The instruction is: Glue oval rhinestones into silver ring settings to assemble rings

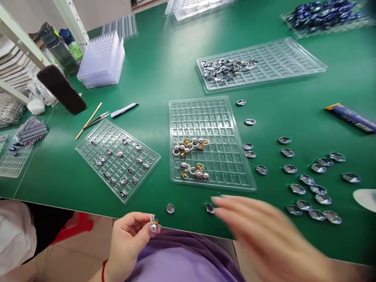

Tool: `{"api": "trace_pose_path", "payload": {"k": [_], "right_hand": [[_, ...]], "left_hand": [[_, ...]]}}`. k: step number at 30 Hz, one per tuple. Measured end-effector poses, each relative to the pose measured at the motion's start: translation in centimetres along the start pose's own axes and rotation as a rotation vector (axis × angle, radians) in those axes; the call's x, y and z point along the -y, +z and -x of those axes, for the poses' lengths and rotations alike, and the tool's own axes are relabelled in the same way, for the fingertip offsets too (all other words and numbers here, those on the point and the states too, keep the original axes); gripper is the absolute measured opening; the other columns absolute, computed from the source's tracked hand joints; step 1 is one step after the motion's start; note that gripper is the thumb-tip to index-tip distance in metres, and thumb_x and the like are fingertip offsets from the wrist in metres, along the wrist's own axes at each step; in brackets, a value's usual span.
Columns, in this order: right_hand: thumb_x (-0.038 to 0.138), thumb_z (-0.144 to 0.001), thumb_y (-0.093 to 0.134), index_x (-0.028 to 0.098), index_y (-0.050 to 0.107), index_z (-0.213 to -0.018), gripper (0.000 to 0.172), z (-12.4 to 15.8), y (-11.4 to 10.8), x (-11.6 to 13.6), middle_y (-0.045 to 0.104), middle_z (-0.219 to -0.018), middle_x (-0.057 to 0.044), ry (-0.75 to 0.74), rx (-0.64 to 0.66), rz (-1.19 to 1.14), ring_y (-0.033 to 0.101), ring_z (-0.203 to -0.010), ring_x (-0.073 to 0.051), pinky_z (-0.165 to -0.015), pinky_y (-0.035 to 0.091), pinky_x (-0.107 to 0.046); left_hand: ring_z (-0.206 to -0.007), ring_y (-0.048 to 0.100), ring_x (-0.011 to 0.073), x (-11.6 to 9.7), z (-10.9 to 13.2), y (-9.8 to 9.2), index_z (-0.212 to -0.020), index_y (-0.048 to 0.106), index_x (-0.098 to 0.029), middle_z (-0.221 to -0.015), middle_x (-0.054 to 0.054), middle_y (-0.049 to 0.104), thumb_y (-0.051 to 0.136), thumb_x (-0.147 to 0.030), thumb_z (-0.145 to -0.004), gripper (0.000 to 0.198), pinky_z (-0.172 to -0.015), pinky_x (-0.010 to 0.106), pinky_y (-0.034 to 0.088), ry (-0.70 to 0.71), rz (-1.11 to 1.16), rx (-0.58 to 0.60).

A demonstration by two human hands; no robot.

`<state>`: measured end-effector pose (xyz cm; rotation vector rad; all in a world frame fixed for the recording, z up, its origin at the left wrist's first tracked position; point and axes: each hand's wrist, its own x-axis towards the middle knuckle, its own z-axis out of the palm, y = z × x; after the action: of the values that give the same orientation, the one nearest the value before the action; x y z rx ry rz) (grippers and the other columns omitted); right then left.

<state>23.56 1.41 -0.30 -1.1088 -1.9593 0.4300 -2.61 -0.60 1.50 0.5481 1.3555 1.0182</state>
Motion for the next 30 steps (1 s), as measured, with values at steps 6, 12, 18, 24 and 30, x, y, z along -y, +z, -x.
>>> {"api": "trace_pose_path", "payload": {"k": [6,12,18,24,30], "right_hand": [[0.007,-0.096,0.040,0.015,0.064,-0.112,0.030,-3.5,5.7,1.0,0.073,-0.105,-0.011,-0.303,0.256,-0.010,0.066,-0.101,-0.025,-0.084,0.056,-0.041],[0.004,-0.090,0.047,0.021,0.062,-0.108,0.029,-3.3,5.2,3.0,0.065,-0.089,-0.006,0.048,0.214,-0.386,0.065,-0.077,-0.013,-0.065,0.056,-0.021],[0.012,-0.085,0.066,0.027,0.066,-0.094,0.018,-2.7,5.5,5.0,0.066,-0.082,0.000,0.562,0.206,-0.958,0.068,-0.075,-0.011,-0.067,0.057,-0.018],[0.020,-0.078,0.076,0.024,0.074,-0.078,0.005,-2.7,5.8,5.1,0.060,-0.078,-0.001,0.728,0.177,-1.132,0.063,-0.069,-0.010,-0.063,0.056,-0.018],[0.021,-0.075,0.079,0.025,0.076,-0.074,0.006,-2.8,6.0,5.3,0.063,-0.072,-0.001,0.749,0.156,-1.148,0.063,-0.067,-0.011,-0.062,0.056,-0.018]], "left_hand": [[-0.065,0.075,0.0144,-0.2,0.2,0.1,-0.079,0.081,-0.018,-0.072,0.005,0.080,0.089,-0.028,-0.065,0.019,-0.063,0.018,0.061,-0.013,0.047,0.010],[-0.064,0.074,0.0141,-0.1,0.3,0.3,-0.079,0.081,-0.020,-0.074,0.005,0.081,0.088,-0.028,-0.065,0.017,-0.063,0.018,0.060,0.005,0.059,0.045],[-0.069,0.075,0.0156,0.1,0.7,0.4,-0.084,0.081,-0.022,-0.078,0.005,0.081,0.082,-0.021,-0.074,0.010,-0.065,0.019,0.059,0.195,-0.135,0.070],[-0.066,0.073,0.0148,-0.1,0.9,0.4,-0.088,0.081,-0.023,-0.077,0.004,0.079,0.077,-0.010,-0.074,0.019,-0.061,0.018,0.058,0.520,-0.423,0.094],[-0.068,0.073,0.0150,-0.5,0.8,0.6,-0.096,0.079,-0.023,-0.079,0.004,0.079,0.074,-0.004,-0.074,0.029,-0.066,0.019,0.058,0.681,-0.516,0.142]]}}
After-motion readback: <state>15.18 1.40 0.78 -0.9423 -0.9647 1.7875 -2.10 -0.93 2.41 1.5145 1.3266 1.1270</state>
